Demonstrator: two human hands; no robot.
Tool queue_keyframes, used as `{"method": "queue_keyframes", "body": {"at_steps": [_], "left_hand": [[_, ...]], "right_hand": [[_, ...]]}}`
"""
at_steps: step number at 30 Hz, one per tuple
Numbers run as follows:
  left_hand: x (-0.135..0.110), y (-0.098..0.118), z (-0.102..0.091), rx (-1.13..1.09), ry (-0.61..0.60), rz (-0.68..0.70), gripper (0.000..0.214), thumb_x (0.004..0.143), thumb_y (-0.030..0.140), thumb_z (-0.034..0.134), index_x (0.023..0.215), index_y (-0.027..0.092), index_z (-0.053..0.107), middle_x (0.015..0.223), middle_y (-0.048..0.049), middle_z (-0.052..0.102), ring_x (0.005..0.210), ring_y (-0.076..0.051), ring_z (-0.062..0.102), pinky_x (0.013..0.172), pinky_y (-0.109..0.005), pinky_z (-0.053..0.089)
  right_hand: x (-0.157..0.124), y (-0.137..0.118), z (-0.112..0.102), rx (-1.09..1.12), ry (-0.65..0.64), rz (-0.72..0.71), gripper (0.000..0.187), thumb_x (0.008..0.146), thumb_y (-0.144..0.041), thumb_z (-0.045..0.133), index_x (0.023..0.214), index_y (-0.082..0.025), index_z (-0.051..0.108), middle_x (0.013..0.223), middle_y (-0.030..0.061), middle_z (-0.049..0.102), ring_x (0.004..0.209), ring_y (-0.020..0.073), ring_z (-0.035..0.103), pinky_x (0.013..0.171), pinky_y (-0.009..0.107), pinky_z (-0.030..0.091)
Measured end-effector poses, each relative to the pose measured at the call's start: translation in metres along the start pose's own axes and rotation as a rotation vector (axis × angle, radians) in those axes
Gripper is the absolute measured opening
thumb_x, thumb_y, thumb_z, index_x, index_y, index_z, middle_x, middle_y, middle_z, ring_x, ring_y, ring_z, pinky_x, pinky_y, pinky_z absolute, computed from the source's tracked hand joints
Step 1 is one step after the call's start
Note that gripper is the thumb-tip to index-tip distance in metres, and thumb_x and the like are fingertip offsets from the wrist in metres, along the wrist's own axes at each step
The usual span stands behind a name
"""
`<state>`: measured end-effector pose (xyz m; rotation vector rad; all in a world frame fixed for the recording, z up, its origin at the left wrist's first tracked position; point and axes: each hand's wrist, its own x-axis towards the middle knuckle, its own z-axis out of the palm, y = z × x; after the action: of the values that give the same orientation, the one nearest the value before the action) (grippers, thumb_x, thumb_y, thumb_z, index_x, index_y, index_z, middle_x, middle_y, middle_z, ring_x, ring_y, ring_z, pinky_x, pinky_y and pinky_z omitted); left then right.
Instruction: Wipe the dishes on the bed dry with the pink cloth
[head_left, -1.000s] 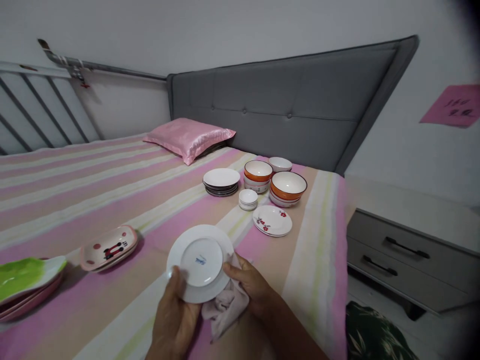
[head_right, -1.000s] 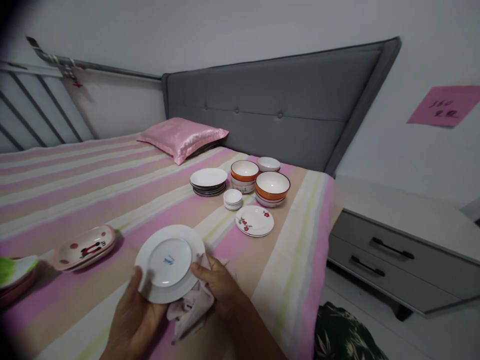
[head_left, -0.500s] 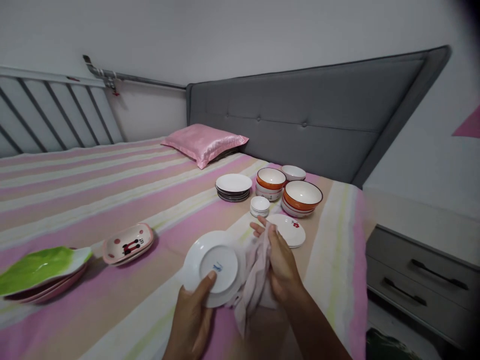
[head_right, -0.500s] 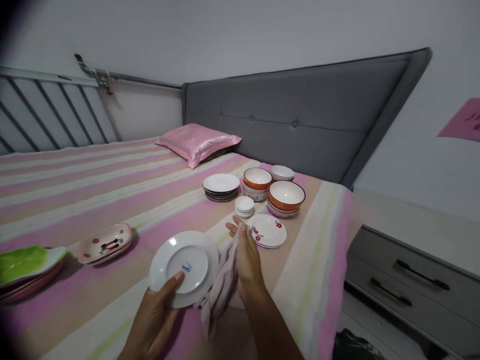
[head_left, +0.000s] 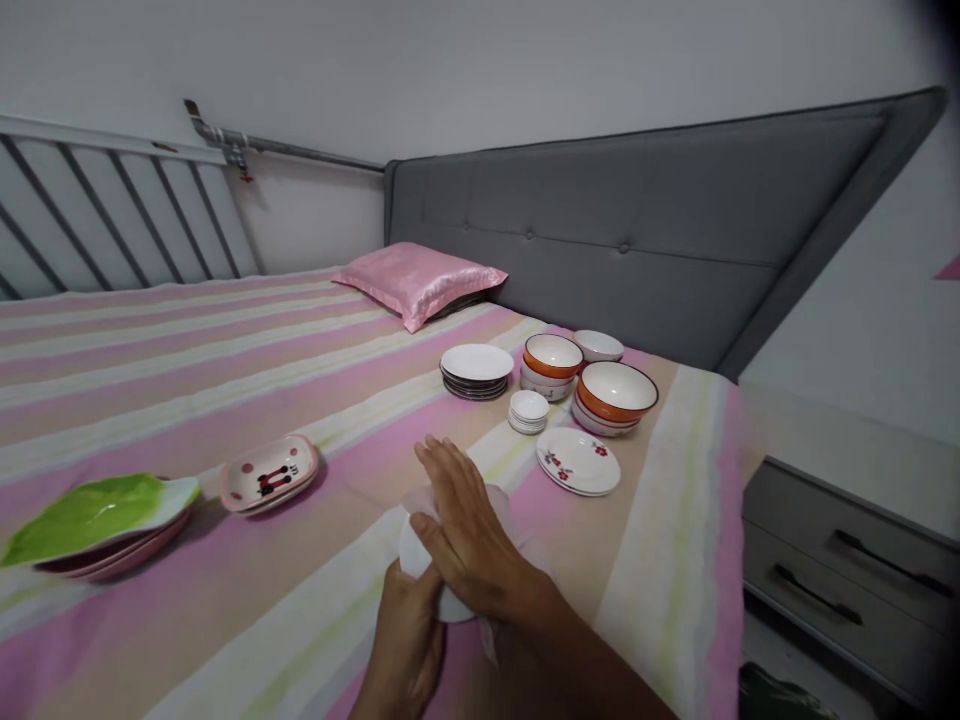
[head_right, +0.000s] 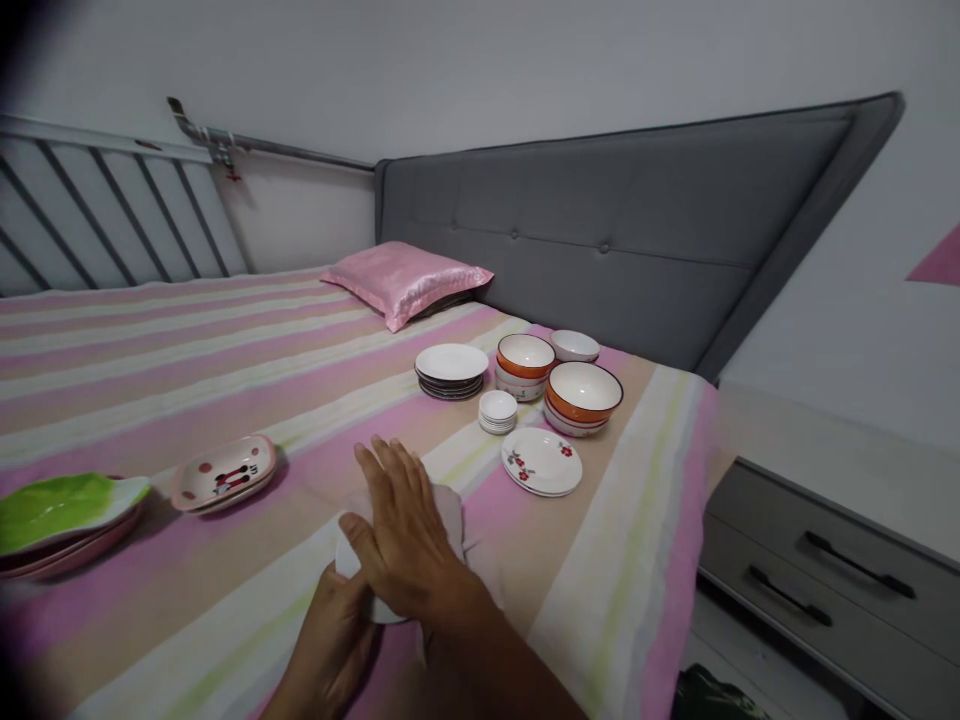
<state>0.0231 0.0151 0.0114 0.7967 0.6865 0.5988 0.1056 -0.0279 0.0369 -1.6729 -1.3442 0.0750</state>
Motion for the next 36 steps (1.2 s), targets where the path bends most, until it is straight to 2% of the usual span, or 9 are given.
{"method": "queue_keyframes", "body": {"at_steps": [2, 5, 7, 11, 18, 25, 31, 33, 36], "left_hand": [[0.002, -0.001, -0.001, -0.032, -0.058, -0.036, 0.036, 0.057, 0.009, 0.07, 0.094, 0.012, 0.069, 0.076, -0.0062, 0.072, 0.074, -0.022, 0.066, 0.063, -0.027, 0.051], [0.003, -0.001, 0.0, -0.072, -0.087, -0.073, 0.039, 0.058, 0.007, 0.068, 0.096, 0.014, 0.068, 0.078, -0.0048, 0.072, 0.076, -0.022, 0.066, 0.063, -0.026, 0.05], [0.002, 0.0, 0.001, -0.08, -0.083, -0.087, 0.039, 0.058, 0.007, 0.068, 0.096, 0.014, 0.068, 0.079, -0.0048, 0.072, 0.076, -0.022, 0.066, 0.063, -0.026, 0.05], [0.001, 0.002, 0.0, -0.083, -0.079, -0.075, 0.038, 0.058, 0.009, 0.069, 0.096, 0.013, 0.068, 0.079, -0.0046, 0.072, 0.08, -0.022, 0.066, 0.066, -0.025, 0.05], [0.003, 0.002, -0.003, -0.119, -0.058, -0.076, 0.056, 0.056, 0.011, 0.074, 0.111, 0.01, 0.061, 0.087, -0.0095, 0.071, 0.079, -0.023, 0.067, 0.07, -0.028, 0.051], [0.003, 0.004, -0.003, -0.082, -0.003, -0.018, 0.053, 0.059, 0.018, 0.077, 0.109, 0.007, 0.062, 0.084, -0.0114, 0.072, 0.08, -0.024, 0.067, 0.072, -0.031, 0.052], [-0.005, 0.007, -0.001, 0.085, 0.067, 0.066, 0.044, 0.06, 0.029, 0.077, 0.095, 0.005, 0.066, 0.077, -0.0114, 0.071, 0.07, -0.023, 0.067, 0.068, -0.032, 0.051], [-0.008, 0.009, 0.001, 0.173, 0.076, 0.075, 0.039, 0.059, 0.031, 0.077, 0.086, 0.005, 0.067, 0.067, -0.0094, 0.069, 0.064, -0.021, 0.065, 0.064, -0.031, 0.051], [-0.009, 0.008, 0.001, 0.237, 0.066, 0.106, 0.029, 0.058, 0.03, 0.077, 0.073, 0.007, 0.067, 0.055, -0.0046, 0.063, 0.058, -0.019, 0.062, 0.058, -0.028, 0.049]], "right_hand": [[-0.003, 0.002, -0.004, 0.072, 0.1, -0.03, 0.056, 0.086, -0.017, 0.041, 0.139, -0.022, 0.024, 0.147, 0.0067, 0.026, 0.137, 0.0193, 0.019, 0.111, 0.042, 0.022], [-0.008, 0.003, -0.01, 0.136, 0.298, 0.003, 0.045, 0.079, -0.009, 0.04, 0.124, -0.018, 0.039, 0.131, 0.01, 0.045, 0.125, 0.0182, 0.039, 0.103, 0.037, 0.036], [-0.014, 0.003, -0.013, 0.108, 0.342, 0.029, 0.034, 0.079, -0.007, 0.037, 0.109, -0.018, 0.05, 0.115, 0.0095, 0.055, 0.112, 0.0181, 0.049, 0.096, 0.035, 0.041], [-0.033, 0.002, -0.011, -0.059, 0.268, 0.032, 0.026, 0.083, -0.009, 0.04, 0.098, -0.018, 0.059, 0.104, 0.0092, 0.061, 0.104, 0.0197, 0.053, 0.093, 0.038, 0.042], [-0.057, 0.013, -0.002, -0.228, 0.174, 0.044, 0.042, 0.078, -0.013, 0.051, 0.12, -0.021, 0.058, 0.126, 0.0104, 0.055, 0.118, 0.0271, 0.047, 0.098, 0.048, 0.039], [-0.055, 0.032, -0.011, 0.065, 0.186, 0.068, 0.043, 0.083, -0.012, 0.042, 0.118, -0.029, 0.06, 0.124, 0.0028, 0.058, 0.118, 0.0232, 0.051, 0.104, 0.047, 0.036], [-0.032, 0.021, -0.029, 0.3, 0.36, 0.429, 0.04, 0.083, -0.018, 0.043, 0.119, -0.022, 0.061, 0.119, 0.0044, 0.062, 0.112, 0.0239, 0.056, 0.102, 0.044, 0.038], [-0.023, 0.011, -0.029, 0.296, 0.361, 0.387, 0.042, 0.084, -0.018, 0.042, 0.122, -0.024, 0.058, 0.121, 0.004, 0.061, 0.113, 0.0232, 0.055, 0.102, 0.044, 0.038], [-0.018, -0.005, -0.02, 0.156, 0.205, 0.16, 0.045, 0.084, -0.014, 0.04, 0.124, -0.026, 0.056, 0.127, 0.0027, 0.056, 0.12, 0.0216, 0.049, 0.106, 0.043, 0.032]]}}
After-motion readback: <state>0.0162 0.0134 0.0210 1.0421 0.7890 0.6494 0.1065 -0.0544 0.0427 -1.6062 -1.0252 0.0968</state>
